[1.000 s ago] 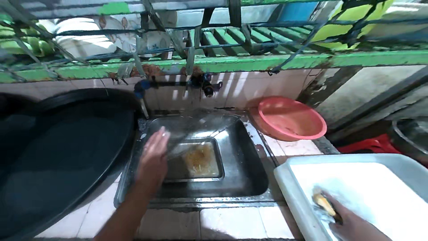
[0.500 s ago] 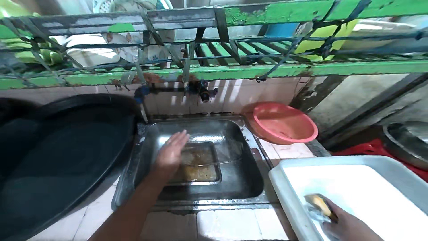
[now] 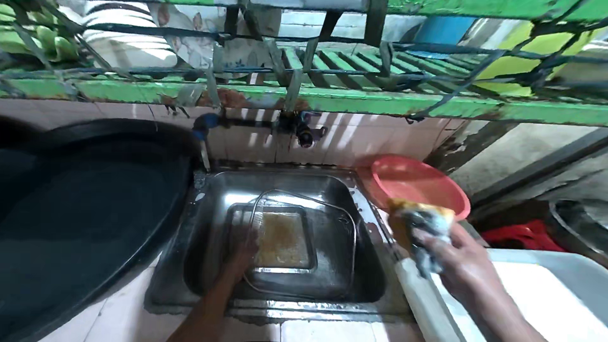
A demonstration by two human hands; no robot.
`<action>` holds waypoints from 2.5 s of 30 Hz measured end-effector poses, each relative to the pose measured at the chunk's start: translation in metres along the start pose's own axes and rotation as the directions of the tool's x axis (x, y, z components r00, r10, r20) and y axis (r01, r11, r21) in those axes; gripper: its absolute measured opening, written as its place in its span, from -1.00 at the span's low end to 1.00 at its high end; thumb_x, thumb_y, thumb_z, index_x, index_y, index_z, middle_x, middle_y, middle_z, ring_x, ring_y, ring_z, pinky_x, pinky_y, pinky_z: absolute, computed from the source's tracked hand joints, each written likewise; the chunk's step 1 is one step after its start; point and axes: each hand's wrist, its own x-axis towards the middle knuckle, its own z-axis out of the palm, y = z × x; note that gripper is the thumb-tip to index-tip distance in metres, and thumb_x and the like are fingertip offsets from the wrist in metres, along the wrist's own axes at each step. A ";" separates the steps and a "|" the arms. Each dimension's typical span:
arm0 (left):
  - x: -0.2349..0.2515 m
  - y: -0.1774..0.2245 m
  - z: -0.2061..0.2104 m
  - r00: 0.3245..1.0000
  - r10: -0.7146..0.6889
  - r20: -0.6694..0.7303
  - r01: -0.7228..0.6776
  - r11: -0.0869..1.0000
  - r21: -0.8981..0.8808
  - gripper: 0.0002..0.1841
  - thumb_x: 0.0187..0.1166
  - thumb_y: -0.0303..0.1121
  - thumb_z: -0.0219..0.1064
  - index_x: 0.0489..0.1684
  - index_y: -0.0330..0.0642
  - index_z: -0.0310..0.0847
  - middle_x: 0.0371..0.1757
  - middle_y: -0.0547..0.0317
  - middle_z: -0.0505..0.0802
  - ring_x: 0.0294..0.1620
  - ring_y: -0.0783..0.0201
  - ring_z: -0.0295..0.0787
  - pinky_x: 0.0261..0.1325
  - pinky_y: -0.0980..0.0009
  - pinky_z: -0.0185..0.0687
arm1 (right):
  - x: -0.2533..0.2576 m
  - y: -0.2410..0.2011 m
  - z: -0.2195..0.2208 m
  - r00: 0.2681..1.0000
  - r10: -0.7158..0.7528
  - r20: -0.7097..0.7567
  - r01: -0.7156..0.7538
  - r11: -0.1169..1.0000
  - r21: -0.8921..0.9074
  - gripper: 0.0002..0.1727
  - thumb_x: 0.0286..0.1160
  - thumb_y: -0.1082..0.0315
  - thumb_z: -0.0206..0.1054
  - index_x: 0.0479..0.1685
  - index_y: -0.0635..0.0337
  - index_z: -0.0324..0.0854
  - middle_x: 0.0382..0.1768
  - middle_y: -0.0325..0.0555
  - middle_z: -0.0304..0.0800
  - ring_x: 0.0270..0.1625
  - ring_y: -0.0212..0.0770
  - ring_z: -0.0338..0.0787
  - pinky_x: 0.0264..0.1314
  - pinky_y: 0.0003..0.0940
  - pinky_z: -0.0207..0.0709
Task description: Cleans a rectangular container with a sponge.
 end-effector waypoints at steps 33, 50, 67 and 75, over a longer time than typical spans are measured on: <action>0.014 0.012 0.001 0.981 -0.036 0.193 -0.012 0.971 0.240 -0.38 0.75 -0.36 0.18 0.79 -0.30 0.11 0.51 -0.32 0.60 0.47 -0.12 0.62 0.52 -0.02 0.49 | 0.078 0.100 0.252 0.846 -0.025 0.532 0.330 0.809 -0.486 -0.33 0.61 0.49 0.29 0.74 0.34 0.26 0.68 0.25 0.39 0.71 0.13 0.44 0.75 0.03 0.30; 0.002 -0.003 0.013 0.990 -0.021 0.138 -0.008 0.978 0.208 -0.35 0.69 -0.44 0.22 0.80 -0.31 0.10 0.61 -0.28 0.54 0.62 -0.08 0.50 0.66 0.04 0.36 | 0.095 0.104 0.232 0.854 -0.070 0.516 0.417 0.686 -0.596 -0.33 0.61 0.48 0.32 0.76 0.17 0.31 0.72 0.13 0.38 0.65 0.18 0.52 0.66 0.19 0.37; 0.043 -0.045 0.015 0.971 -0.222 -0.092 0.177 0.920 -0.349 -0.47 0.75 -0.34 0.24 0.69 -0.22 0.30 0.39 -0.30 0.66 0.21 -0.13 0.76 0.11 -0.05 0.77 | 0.083 0.190 0.112 0.853 0.401 0.333 0.133 0.449 -0.883 -0.33 0.76 0.39 0.14 0.86 0.22 0.08 0.85 0.17 0.05 0.89 0.09 0.06 0.89 0.02 0.02; 0.046 -0.051 0.018 0.972 -0.206 -0.108 0.136 0.882 -0.452 -0.54 0.72 -0.40 0.25 0.61 -0.17 0.42 0.37 -0.19 0.70 0.16 -0.07 0.77 0.03 0.01 0.77 | 0.004 0.149 0.092 0.639 0.752 0.164 0.072 0.153 -0.986 -0.34 0.73 0.34 0.17 0.83 0.14 0.15 0.61 0.38 0.43 0.53 0.38 0.59 0.55 0.32 0.44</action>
